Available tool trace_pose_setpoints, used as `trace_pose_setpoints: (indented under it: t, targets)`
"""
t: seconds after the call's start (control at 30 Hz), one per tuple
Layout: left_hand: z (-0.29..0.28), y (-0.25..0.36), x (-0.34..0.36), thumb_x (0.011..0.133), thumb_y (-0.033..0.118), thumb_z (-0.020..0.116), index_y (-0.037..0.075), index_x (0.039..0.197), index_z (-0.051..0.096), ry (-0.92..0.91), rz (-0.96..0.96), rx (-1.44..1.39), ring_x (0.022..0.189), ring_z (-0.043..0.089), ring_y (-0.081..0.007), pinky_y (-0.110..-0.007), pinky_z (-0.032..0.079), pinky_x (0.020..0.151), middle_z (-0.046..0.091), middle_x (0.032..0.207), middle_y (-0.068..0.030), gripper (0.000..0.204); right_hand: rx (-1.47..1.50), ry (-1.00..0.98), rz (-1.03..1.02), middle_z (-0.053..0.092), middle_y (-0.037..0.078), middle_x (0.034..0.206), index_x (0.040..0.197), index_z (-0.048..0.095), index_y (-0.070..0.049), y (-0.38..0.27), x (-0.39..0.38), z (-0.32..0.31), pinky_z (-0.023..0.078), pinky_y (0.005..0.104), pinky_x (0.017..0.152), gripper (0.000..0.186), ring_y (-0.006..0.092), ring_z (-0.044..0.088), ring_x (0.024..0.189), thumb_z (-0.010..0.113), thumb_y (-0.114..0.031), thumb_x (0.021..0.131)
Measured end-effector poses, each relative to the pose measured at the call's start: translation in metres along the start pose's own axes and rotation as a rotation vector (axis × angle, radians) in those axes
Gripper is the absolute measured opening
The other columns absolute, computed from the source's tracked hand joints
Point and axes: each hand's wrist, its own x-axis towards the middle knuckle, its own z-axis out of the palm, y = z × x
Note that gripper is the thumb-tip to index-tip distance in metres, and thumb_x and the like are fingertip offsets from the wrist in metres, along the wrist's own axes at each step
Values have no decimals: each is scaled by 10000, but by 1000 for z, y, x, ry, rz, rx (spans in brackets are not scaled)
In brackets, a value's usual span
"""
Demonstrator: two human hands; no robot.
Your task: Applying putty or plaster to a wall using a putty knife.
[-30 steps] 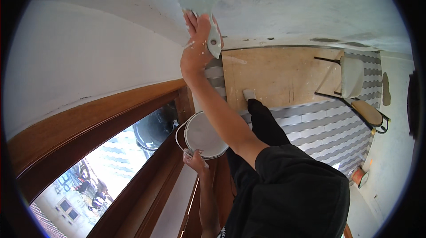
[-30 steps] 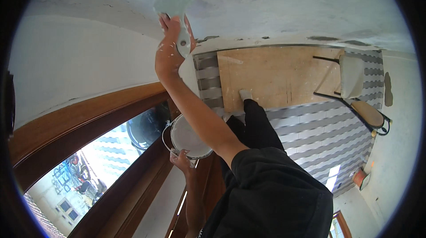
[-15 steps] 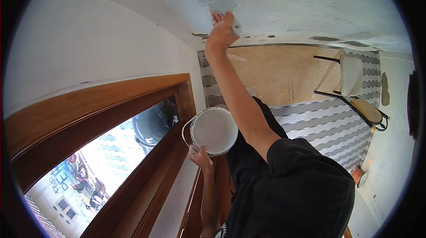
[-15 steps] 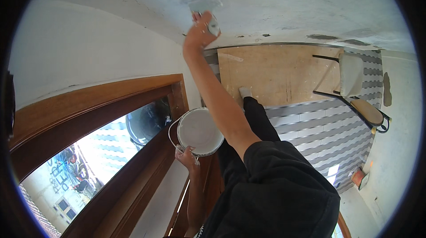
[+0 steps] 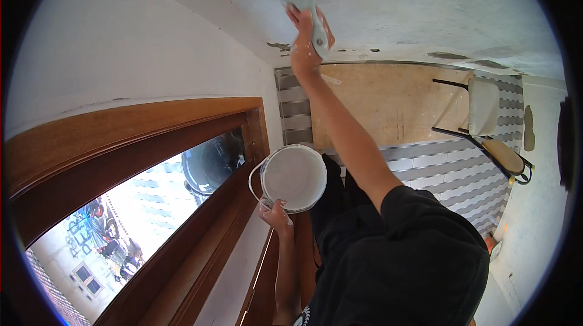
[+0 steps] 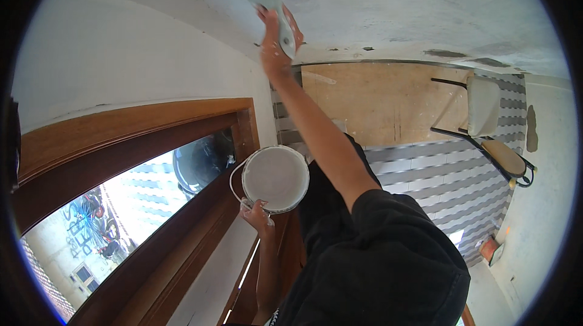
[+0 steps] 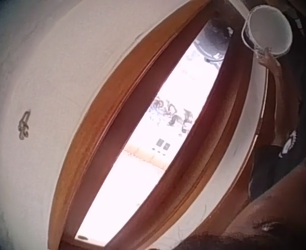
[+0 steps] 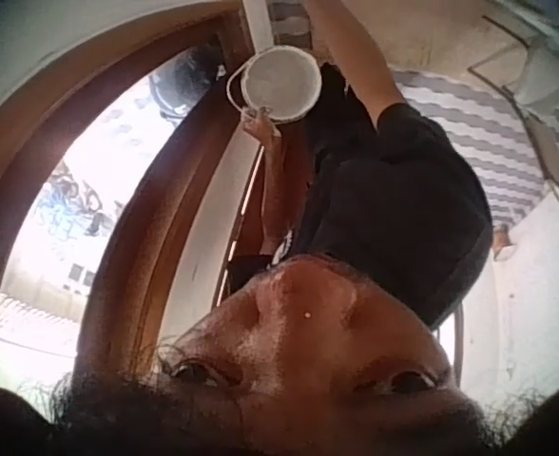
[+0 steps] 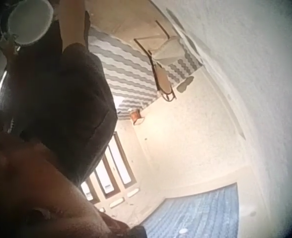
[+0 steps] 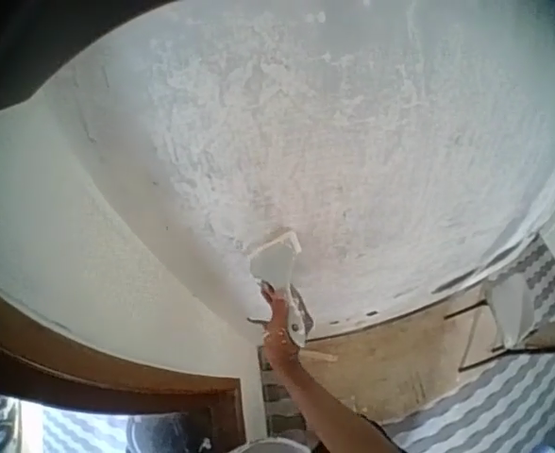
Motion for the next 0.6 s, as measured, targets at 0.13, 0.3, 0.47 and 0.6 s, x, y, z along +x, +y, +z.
trace_pose_setpoints:
  t: [0.13, 0.3, 0.47, 0.6]
  targets:
    - [-12, -30, 5, 591, -136, 512, 60, 645, 386, 27, -4, 22, 600, 448, -105, -246, 377, 510, 450, 661, -6, 239, -235, 57, 199, 665, 69, 804, 1073, 565, 80, 58, -35, -83, 468, 217, 583, 286, 103, 624, 757, 561, -141, 893]
    - [-20, -50, 9, 606, -106, 539, 15, 614, 465, 20, 8, -65, 548, 488, -115, -261, 394, 502, 525, 623, -21, 142, -766, -485, -100, 649, 54, 666, 1062, 599, 15, 12, -16, -95, 435, 275, 446, 279, 90, 596, 539, 632, -111, 815]
    - [-7, -50, 6, 603, -141, 511, 53, 631, 422, -22, 48, -75, 557, 485, -100, -241, 390, 485, 506, 635, -20, 215, -1387, -1637, -611, 603, 169, 787, 943, 573, -48, -19, 87, -21, 468, 444, 666, 315, 347, 583, 727, 603, -316, 780]
    - [-8, -60, 13, 604, -88, 542, -24, 690, 523, -65, 90, 4, 610, 519, -133, -279, 420, 558, 561, 677, -33, 109, -1280, -1751, -782, 597, 164, 799, 811, 600, -56, -57, 133, 42, 477, 450, 699, 212, 349, 590, 789, 587, -265, 778]
